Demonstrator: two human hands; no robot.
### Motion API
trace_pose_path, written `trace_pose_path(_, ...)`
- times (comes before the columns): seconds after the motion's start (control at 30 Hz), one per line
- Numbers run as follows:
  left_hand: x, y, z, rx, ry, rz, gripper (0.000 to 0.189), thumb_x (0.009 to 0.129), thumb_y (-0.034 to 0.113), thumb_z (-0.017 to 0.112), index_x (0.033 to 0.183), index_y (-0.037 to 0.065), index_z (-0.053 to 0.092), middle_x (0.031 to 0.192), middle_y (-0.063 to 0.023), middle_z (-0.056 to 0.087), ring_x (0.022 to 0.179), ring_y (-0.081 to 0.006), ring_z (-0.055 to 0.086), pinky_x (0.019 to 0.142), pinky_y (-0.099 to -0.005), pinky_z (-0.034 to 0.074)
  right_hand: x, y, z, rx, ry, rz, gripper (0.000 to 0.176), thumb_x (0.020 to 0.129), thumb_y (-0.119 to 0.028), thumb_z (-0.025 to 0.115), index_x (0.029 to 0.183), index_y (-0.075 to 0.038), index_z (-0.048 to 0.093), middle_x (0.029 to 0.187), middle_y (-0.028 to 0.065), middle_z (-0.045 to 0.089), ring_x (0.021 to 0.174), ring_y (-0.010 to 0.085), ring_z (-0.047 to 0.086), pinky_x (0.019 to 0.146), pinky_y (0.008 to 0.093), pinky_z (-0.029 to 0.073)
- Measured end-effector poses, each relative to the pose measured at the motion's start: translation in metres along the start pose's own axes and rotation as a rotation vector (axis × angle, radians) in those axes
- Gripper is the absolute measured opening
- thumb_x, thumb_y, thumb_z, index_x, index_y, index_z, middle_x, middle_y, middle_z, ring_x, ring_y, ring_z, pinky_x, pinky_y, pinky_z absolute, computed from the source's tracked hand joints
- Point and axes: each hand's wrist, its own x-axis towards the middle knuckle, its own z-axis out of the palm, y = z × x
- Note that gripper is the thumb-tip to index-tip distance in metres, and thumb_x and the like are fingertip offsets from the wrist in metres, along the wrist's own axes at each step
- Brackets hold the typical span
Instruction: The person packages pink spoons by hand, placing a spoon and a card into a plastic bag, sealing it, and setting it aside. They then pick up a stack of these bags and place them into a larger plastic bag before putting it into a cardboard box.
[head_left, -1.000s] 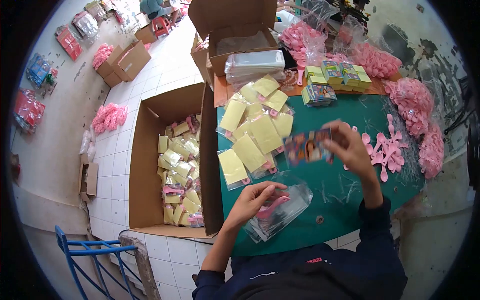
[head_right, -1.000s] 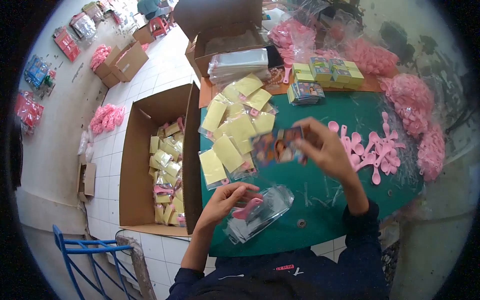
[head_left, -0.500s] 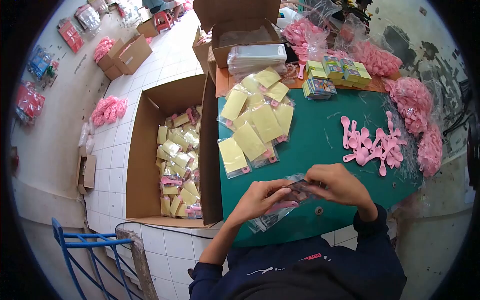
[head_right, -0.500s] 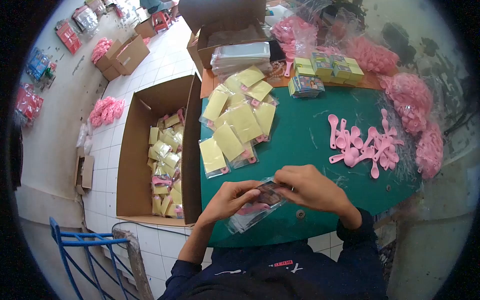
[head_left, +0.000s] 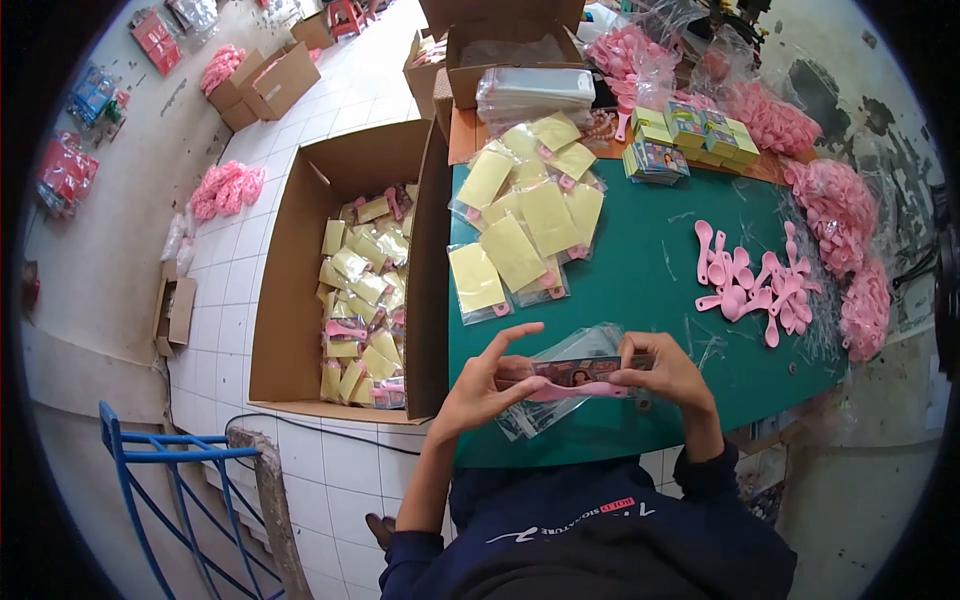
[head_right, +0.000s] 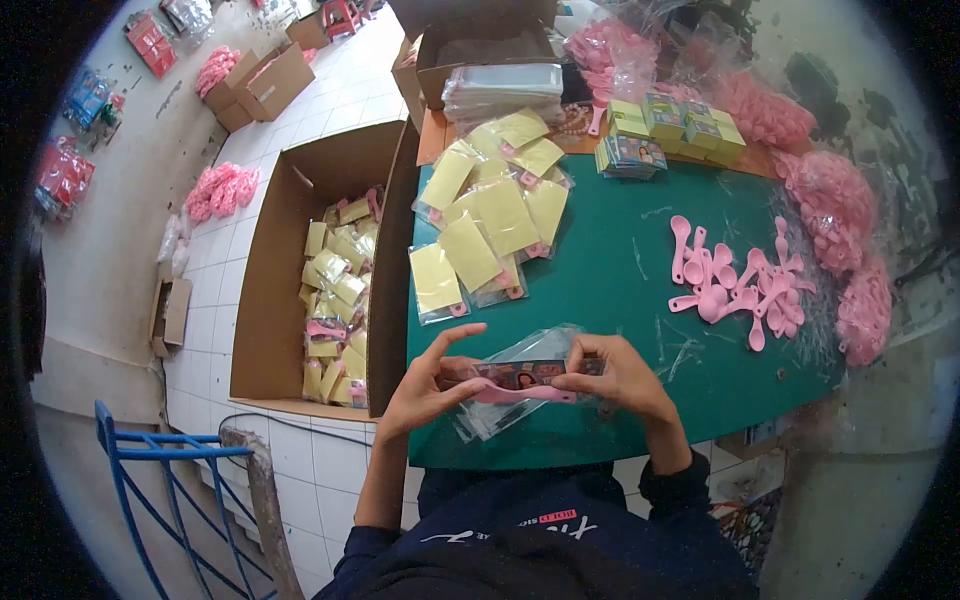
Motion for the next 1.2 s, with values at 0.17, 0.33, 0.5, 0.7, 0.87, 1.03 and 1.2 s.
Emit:
trace_pose_path(0.17, -0.002, 0.001, 0.007, 0.027, 0.036, -0.037, 0.065, 0.082, 0.012, 0.069, 0.136, 0.01, 0.034, 0.084, -0.0088, 0.066, 0.08, -0.0079, 0.06, 0.072, -0.0254, 0.051, -0.01, 0.001, 0.003, 0.039, 0.053, 0.184, 0.018, 0.077, -0.012, 0.072, 0.073, -0.001, 0.059, 0.068, 0.0003, 0.058, 0.06, 0.005, 0.05, 0.052, 0.021, 0.04)
trace_pose_path(0.33, 0.001, -0.007, 0.027, 0.267, 0.174, 0.116, 0.069, 0.084, 0.015, 0.066, 0.139, 0.008, 0.025, 0.081, -0.0091, 0.067, 0.075, -0.0114, 0.063, 0.068, -0.0258, 0.051, -0.017, 0.013, 0.007, 0.092, 0.171, -0.034, 0.015, 0.078, -0.012, 0.071, 0.08, 0.0, 0.062, 0.069, 0.0017, 0.061, 0.06, 0.0055, 0.054, 0.053, 0.0207, 0.043)
trace_pose_path(0.5, -0.017, -0.019, 0.046, -0.191, 0.096, -0.124, 0.065, 0.097, 0.018, 0.042, 0.142, 0.007, -0.003, 0.099, -0.0186, 0.064, 0.087, -0.0242, 0.066, 0.075, -0.0324, 0.054, -0.019, -0.017, 0.029, -0.442, 0.275, -0.294, 0.024, 0.076, -0.013, 0.07, 0.095, -0.002, 0.062, 0.088, 0.0087, 0.064, 0.084, 0.0202, 0.062, 0.072, 0.0295, 0.049)
trace_pose_path(0.7, -0.035, -0.042, 0.058, -0.242, 0.08, -0.201, 0.07, 0.095, 0.012, 0.044, 0.143, 0.011, -0.007, 0.104, -0.0203, 0.063, 0.096, -0.0255, 0.064, 0.077, -0.0327, 0.054, -0.021, -0.008, 0.049, -0.683, -0.069, -0.348, 0.023, 0.075, -0.012, 0.067, 0.095, -0.005, 0.058, 0.098, 0.0107, 0.055, 0.098, 0.0295, 0.053, 0.083, 0.0383, 0.044)
trace_pose_path(0.87, -0.047, -0.038, 0.063, -0.124, 0.139, -0.239, 0.068, 0.092, 0.005, 0.05, 0.144, 0.009, 0.005, 0.1, -0.0187, 0.065, 0.092, -0.0235, 0.065, 0.078, -0.0321, 0.054, -0.028, 0.001, 0.054, -0.762, -0.155, -0.288, 0.018, 0.075, -0.008, 0.064, 0.091, -0.005, 0.056, 0.092, 0.0102, 0.052, 0.093, 0.0286, 0.051, 0.078, 0.0374, 0.041)
trace_pose_path(1.03, -0.045, -0.04, 0.071, -0.085, 0.17, -0.226, 0.062, 0.093, 0.004, 0.048, 0.143, 0.009, 0.011, 0.097, -0.0185, 0.065, 0.092, -0.0225, 0.065, 0.08, -0.0318, 0.053, -0.028, 0.022, 0.061, -0.805, -0.111, -0.282, 0.015, 0.076, -0.008, 0.063, 0.089, -0.006, 0.056, 0.09, 0.0095, 0.051, 0.089, 0.0278, 0.051, 0.075, 0.0372, 0.04)
trace_pose_path(1.2, -0.046, -0.045, 0.071, -0.043, 0.213, -0.165, 0.061, 0.092, 0.005, 0.049, 0.141, 0.007, 0.014, 0.092, -0.0169, 0.066, 0.086, -0.0218, 0.066, 0.077, -0.0311, 0.053, -0.027, 0.023, 0.063, -0.684, -0.139, -0.283, 0.014, 0.078, -0.01, 0.063, 0.089, -0.005, 0.056, 0.089, 0.0091, 0.051, 0.089, 0.0269, 0.051, 0.074, 0.0369, 0.04)
